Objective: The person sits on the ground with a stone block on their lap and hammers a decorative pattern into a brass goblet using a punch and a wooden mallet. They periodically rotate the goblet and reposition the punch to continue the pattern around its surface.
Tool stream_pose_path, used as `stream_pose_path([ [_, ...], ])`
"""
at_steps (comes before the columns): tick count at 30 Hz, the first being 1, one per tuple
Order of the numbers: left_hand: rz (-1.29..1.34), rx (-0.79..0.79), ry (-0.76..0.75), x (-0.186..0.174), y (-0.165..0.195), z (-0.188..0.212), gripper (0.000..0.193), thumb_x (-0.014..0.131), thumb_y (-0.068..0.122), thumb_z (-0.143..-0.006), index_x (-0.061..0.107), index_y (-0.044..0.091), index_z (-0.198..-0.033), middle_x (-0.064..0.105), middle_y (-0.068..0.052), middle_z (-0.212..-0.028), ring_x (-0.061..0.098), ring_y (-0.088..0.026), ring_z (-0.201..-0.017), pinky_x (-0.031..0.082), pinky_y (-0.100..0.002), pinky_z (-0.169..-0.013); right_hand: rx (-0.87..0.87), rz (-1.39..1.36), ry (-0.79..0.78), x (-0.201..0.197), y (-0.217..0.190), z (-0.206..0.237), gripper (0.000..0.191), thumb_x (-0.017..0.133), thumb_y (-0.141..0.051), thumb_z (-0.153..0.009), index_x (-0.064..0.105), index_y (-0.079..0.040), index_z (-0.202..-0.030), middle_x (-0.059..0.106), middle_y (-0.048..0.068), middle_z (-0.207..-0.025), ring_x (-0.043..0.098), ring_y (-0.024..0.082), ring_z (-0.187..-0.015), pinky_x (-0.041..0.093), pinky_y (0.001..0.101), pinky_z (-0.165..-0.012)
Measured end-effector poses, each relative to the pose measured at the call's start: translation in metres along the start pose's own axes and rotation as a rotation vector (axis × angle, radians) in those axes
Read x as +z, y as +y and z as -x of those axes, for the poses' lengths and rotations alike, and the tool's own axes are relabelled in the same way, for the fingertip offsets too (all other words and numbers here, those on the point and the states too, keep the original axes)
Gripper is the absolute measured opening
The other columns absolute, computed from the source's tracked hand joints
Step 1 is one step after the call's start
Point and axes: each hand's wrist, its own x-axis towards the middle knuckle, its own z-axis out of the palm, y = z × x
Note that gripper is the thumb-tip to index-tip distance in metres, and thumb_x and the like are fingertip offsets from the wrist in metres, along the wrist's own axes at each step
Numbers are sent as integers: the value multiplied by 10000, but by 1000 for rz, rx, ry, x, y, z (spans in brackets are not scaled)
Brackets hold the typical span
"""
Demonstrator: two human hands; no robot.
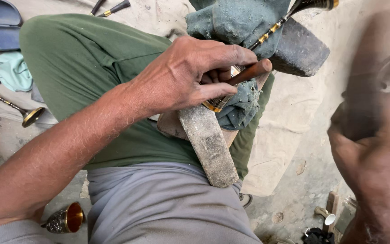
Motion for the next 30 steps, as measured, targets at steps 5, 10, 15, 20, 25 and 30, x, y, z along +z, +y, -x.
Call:
stream_pose_path([
  [5,7,46,40,0,-1,2,564,862,159,-913,620,104,-1419,746,-82,-1166,755,-247,-989,619,-359,-877,47,-97,-30,-1,-7,3,263,723,39,-1041,584,29,-1264,653,96,-974,659,160,-866,536,284,-786],
  [10,16,70,24,0,-4,2,530,861,162,-932,625,119,-1405,753,-72,-1208,769,-220,-992,627,-342,-865,-70,38,34,4,-5,1,301,769,66,-950,596,63,-1196,684,163,-1071,704,226,-946,590,361,-888],
  [15,24,68,16,0,-5,2,541,864,142,-921,628,109,-1407,753,-79,-1149,767,-226,-970,624,-348,-861,-33,21,20,2,-3,1,278,752,66,-990,601,44,-1223,676,142,-1070,697,198,-935,583,318,-853],
  [20,46,82,18,-2,-3,1,544,870,128,-912,627,96,-1397,749,-90,-1140,762,-240,-982,620,-349,-858,-42,-6,52,4,-15,-3,238,758,79,-1007,600,48,-1182,684,146,-1048,700,199,-933,576,320,-832],
  [25,12,96,9,-4,1,-2,527,861,104,-899,625,82,-1370,752,-100,-1175,771,-229,-969,624,-345,-851,162,-253,13,-3,-31,-10,394,757,12,-897,613,-28,-1262,690,59,-1001,696,131,-921,603,289,-874],
  [30,46,123,78,4,17,-1,523,825,110,-955,586,94,-1420,741,-86,-1233,762,-215,-995,622,-333,-885,53,-206,51,2,-29,4,355,734,54,-950,591,13,-1273,695,97,-1057,695,150,-896,595,296,-841],
])
